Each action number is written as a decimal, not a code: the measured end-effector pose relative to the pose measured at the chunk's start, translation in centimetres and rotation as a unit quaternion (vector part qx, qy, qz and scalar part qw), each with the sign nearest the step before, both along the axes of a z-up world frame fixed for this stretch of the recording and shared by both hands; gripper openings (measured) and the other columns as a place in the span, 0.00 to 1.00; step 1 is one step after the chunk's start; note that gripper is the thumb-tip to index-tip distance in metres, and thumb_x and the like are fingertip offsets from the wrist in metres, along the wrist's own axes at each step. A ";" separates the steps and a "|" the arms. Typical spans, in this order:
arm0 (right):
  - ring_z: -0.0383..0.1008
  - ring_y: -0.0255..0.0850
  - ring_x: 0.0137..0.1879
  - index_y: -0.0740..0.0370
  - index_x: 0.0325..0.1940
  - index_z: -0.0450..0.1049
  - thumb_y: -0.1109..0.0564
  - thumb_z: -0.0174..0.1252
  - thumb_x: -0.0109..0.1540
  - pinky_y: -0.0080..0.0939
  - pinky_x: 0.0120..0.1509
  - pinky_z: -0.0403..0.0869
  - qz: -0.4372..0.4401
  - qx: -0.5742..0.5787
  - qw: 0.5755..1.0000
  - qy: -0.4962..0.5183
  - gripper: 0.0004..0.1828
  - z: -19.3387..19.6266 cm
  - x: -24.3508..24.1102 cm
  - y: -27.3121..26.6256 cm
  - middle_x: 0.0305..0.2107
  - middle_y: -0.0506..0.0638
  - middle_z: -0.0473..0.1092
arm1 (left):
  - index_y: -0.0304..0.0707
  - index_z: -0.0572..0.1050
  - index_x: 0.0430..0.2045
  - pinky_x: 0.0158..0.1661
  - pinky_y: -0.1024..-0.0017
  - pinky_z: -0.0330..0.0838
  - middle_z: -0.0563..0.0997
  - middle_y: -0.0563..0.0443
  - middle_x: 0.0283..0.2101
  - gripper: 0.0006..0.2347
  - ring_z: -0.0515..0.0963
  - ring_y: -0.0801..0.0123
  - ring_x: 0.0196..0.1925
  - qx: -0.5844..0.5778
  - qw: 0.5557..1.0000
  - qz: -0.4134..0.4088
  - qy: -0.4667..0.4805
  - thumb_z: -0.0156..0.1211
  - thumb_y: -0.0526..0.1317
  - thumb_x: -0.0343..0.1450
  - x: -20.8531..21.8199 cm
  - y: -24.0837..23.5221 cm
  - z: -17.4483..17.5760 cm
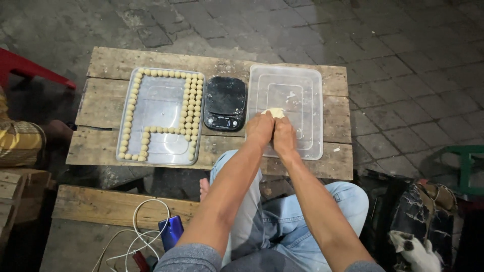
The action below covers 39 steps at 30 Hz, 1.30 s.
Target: The person tears small pieces of dough from a larger mass, weighs them on a digital scale, and rolls them into uniform balls by hand. The finished balls are placed in a rectangular tray arranged in rows.
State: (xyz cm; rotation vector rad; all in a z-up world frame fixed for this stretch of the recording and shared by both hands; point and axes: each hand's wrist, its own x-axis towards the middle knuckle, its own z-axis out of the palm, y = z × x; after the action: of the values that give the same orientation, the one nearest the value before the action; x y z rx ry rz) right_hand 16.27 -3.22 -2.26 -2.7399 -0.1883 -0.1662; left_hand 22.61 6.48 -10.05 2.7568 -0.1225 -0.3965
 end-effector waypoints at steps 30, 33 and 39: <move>0.82 0.44 0.43 0.63 0.53 0.80 0.66 0.70 0.60 0.48 0.54 0.83 -0.214 0.670 0.698 0.137 0.16 -5.1 -5.7 -5.7 0.38 0.57 0.80 | 0.50 0.86 0.29 0.46 0.55 0.81 0.87 0.44 0.34 0.06 0.86 0.46 0.45 -0.268 0.962 -0.010 0.043 0.73 0.40 0.62 -4.6 -2.1 6.6; 0.82 0.43 0.47 0.65 0.57 0.78 0.66 0.67 0.61 0.48 0.58 0.82 -0.218 0.702 0.665 0.133 0.20 -2.5 -5.9 -4.4 0.43 0.57 0.79 | 0.56 0.86 0.26 0.46 0.59 0.81 0.87 0.49 0.33 0.03 0.87 0.52 0.45 -0.286 0.957 0.039 0.038 0.71 0.40 0.63 -4.5 -1.3 8.3; 0.75 0.64 0.61 0.72 0.69 0.65 0.64 0.62 0.66 0.62 0.66 0.76 -0.232 0.695 0.668 0.126 0.27 1.3 -8.5 -4.9 0.53 0.72 0.73 | 0.38 0.85 0.37 0.47 0.50 0.79 0.86 0.36 0.38 0.10 0.84 0.41 0.47 -0.362 0.908 0.196 -0.075 0.68 0.31 0.63 -1.1 5.8 12.4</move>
State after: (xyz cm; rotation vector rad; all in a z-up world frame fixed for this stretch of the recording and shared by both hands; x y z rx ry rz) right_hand 7.75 -8.13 -0.94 -1.1589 0.5306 -0.0187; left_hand 21.54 12.31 2.31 1.9981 0.2079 -0.0108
